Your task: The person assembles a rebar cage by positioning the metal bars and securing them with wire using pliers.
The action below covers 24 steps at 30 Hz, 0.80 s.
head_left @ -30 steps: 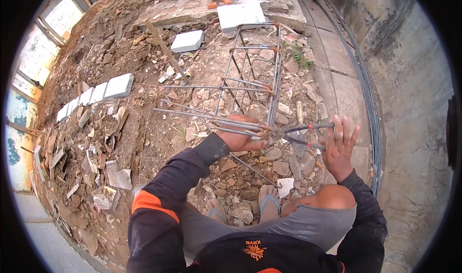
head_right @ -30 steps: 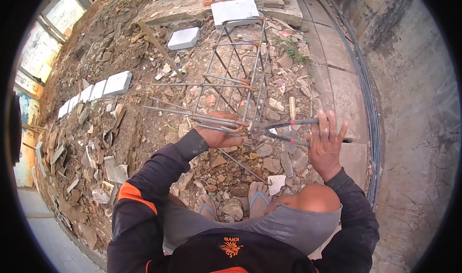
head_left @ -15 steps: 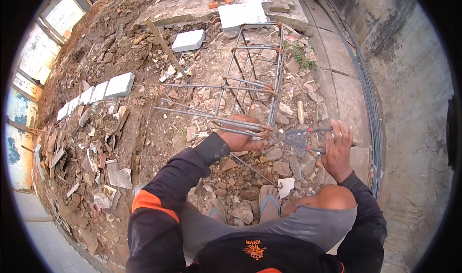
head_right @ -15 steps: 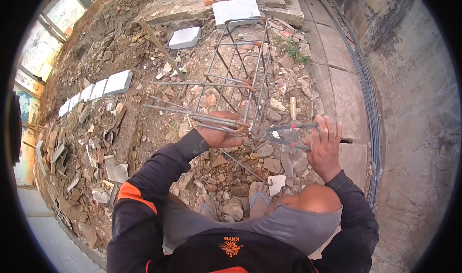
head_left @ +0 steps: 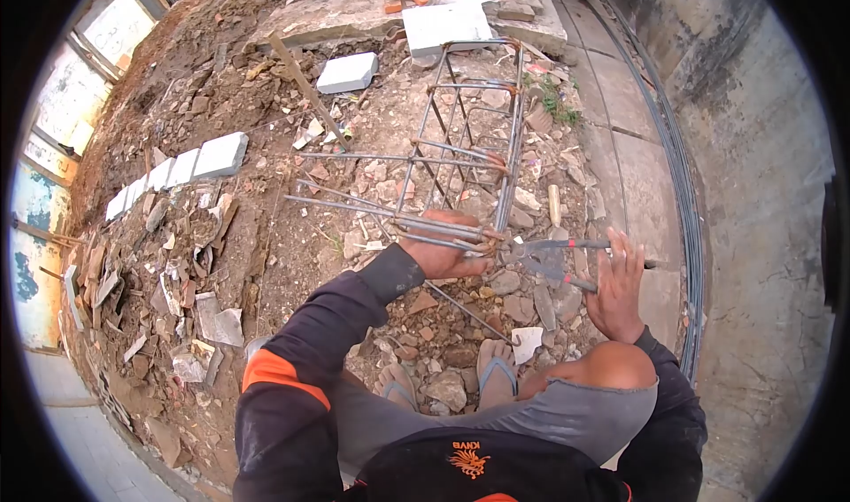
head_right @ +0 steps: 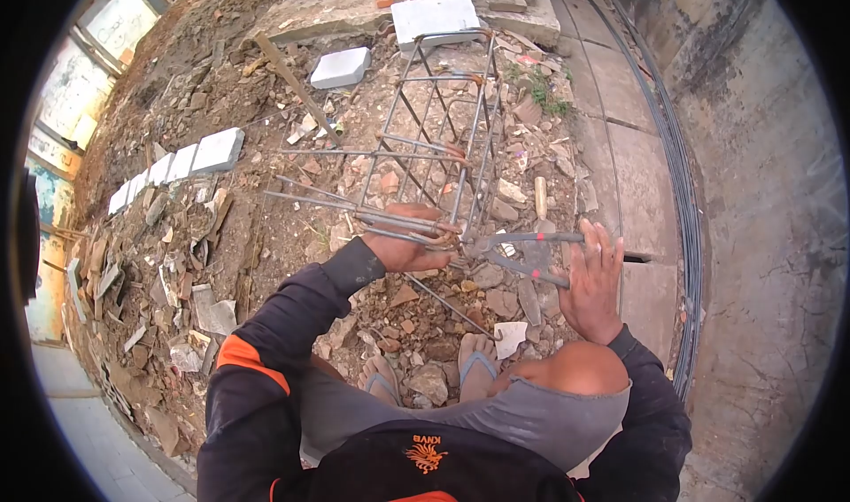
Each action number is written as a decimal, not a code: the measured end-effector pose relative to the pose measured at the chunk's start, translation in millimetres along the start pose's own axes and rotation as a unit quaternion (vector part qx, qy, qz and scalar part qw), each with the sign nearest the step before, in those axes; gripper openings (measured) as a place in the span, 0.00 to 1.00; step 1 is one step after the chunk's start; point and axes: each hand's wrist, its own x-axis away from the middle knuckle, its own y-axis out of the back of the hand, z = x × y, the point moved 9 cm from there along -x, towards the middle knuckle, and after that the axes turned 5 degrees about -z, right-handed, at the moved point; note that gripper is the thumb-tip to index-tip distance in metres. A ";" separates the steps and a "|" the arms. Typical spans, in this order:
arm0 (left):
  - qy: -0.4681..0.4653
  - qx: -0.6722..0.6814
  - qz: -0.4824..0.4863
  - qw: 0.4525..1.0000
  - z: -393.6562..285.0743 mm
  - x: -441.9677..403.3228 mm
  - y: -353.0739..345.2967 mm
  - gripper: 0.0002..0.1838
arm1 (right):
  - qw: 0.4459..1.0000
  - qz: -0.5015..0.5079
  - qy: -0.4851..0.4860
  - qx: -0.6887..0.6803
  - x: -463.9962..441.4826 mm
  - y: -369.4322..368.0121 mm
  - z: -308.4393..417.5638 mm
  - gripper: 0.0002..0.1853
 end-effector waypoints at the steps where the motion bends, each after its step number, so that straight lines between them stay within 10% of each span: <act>1: 0.006 0.001 0.001 1.000 1.0 0.1 -0.1 0.24 | 1.000 -0.003 0.003 0.013 -2.6 3.5 0.7 0.26; 24: 0.018 -0.011 0.024 0.999 5.7 3.0 -6.4 0.28 | 0.999 -0.027 0.008 0.015 -3.5 14.9 0.1 0.20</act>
